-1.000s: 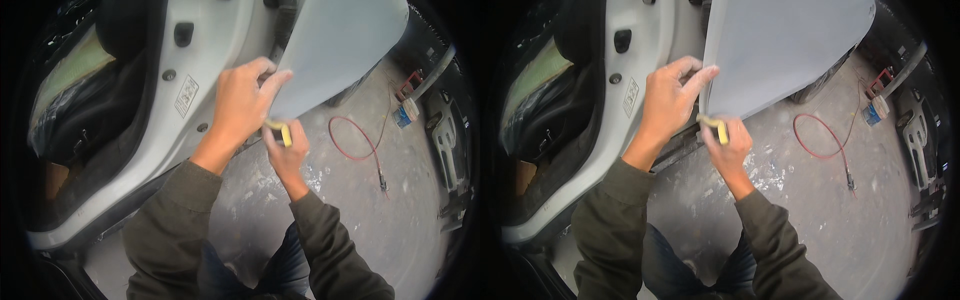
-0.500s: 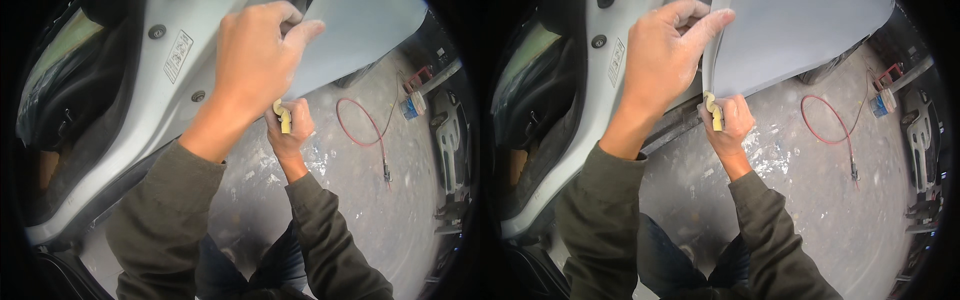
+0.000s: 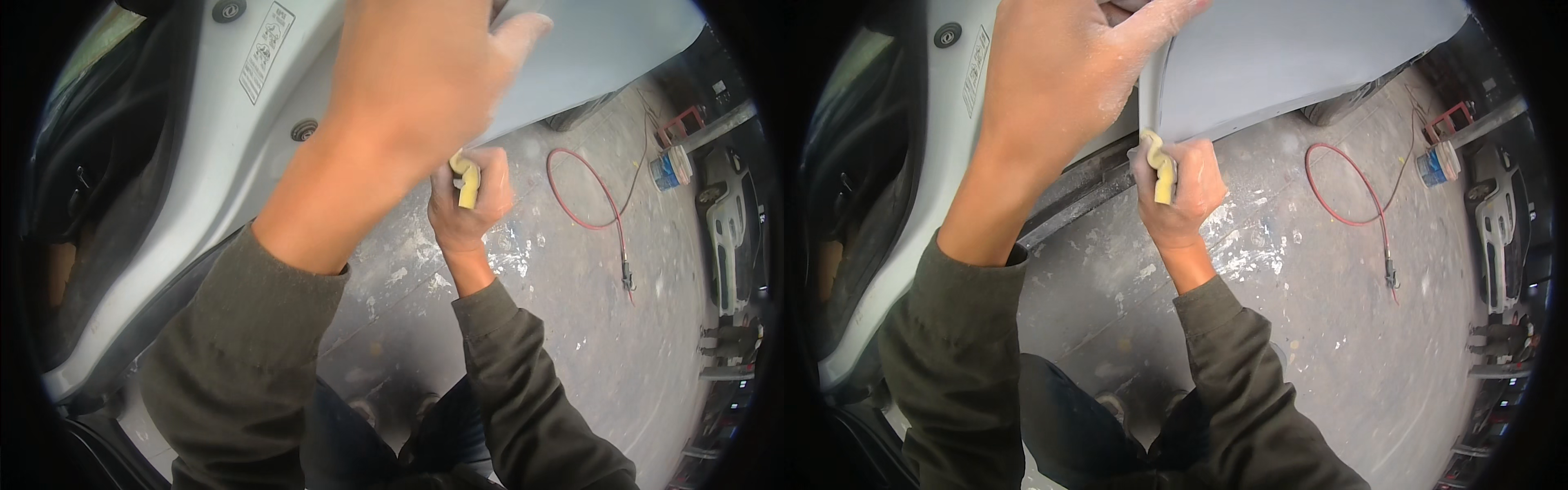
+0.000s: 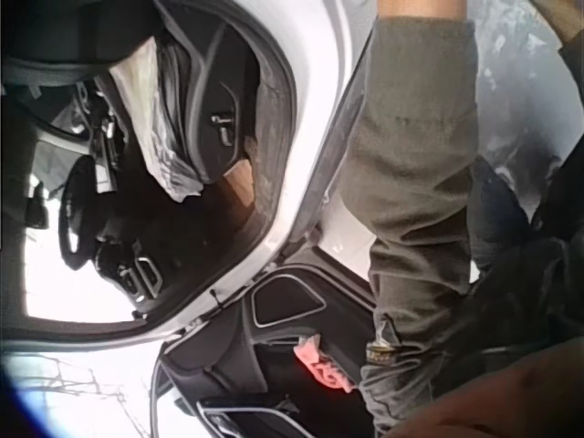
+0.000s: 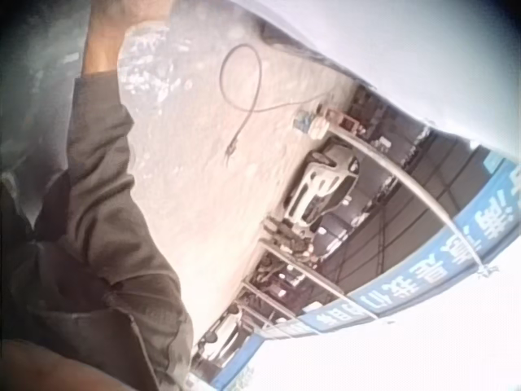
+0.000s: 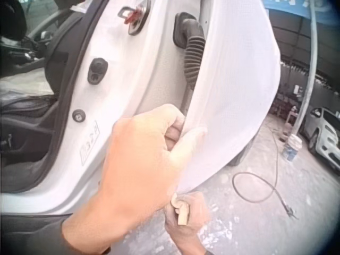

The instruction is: The person sands the exterior surface of a white car door using a sanding block. They work systematically across the door panel, edges, and around the handle area, smoothing the surface in preparation for painting.

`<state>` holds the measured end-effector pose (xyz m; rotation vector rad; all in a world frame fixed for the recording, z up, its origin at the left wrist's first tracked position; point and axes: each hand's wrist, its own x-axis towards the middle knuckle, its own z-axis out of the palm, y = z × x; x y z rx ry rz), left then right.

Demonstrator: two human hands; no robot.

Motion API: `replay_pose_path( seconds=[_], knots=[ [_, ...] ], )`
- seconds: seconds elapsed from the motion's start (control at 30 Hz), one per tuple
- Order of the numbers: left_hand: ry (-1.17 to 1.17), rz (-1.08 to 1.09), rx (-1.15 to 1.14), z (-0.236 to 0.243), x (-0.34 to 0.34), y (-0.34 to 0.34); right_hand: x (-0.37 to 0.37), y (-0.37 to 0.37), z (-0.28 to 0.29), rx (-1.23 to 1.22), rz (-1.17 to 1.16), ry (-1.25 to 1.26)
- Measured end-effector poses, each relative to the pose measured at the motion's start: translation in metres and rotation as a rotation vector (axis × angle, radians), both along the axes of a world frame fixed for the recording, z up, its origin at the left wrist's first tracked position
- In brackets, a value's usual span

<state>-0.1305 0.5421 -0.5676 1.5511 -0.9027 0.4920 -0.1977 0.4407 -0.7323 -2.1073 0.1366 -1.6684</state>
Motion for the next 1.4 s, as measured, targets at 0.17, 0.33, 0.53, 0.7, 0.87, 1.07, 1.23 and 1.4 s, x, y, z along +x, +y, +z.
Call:
replay_pose_path(
  seconds=[0.17,0.33,0.53,0.7,0.87,1.07,1.23,1.4],
  knots=[
    [-0.134,-0.019,-0.06,-0.003,-0.002,-0.003,-0.022,-0.015,-0.051,-0.037,-0.082,0.115],
    [0.05,-0.162,-0.104,-0.008,0.003,0.0,-0.001,0.005,0.024,-0.045,0.038,-0.065],
    [-0.031,-0.04,-0.071,0.0,-0.011,-0.005,-0.007,-0.011,0.003,-0.162,0.026,0.087],
    [0.002,-0.09,-0.117,-0.007,-0.011,-0.002,0.007,-0.006,0.029,-0.104,0.041,-0.065],
    [-0.046,0.003,-0.114,0.0,-0.022,-0.003,0.002,-0.009,-0.005,-0.123,0.028,-0.025],
    [-0.091,0.029,-0.077,-0.004,-0.016,0.0,-0.026,-0.005,-0.036,0.048,0.035,0.144],
    [0.048,-0.055,-0.046,-0.003,-0.004,0.0,-0.025,-0.003,-0.011,0.071,0.029,0.053],
    [0.001,-0.04,-0.057,-0.007,-0.002,-0.002,-0.006,0.002,-0.004,0.04,0.023,0.001]
  ],
)
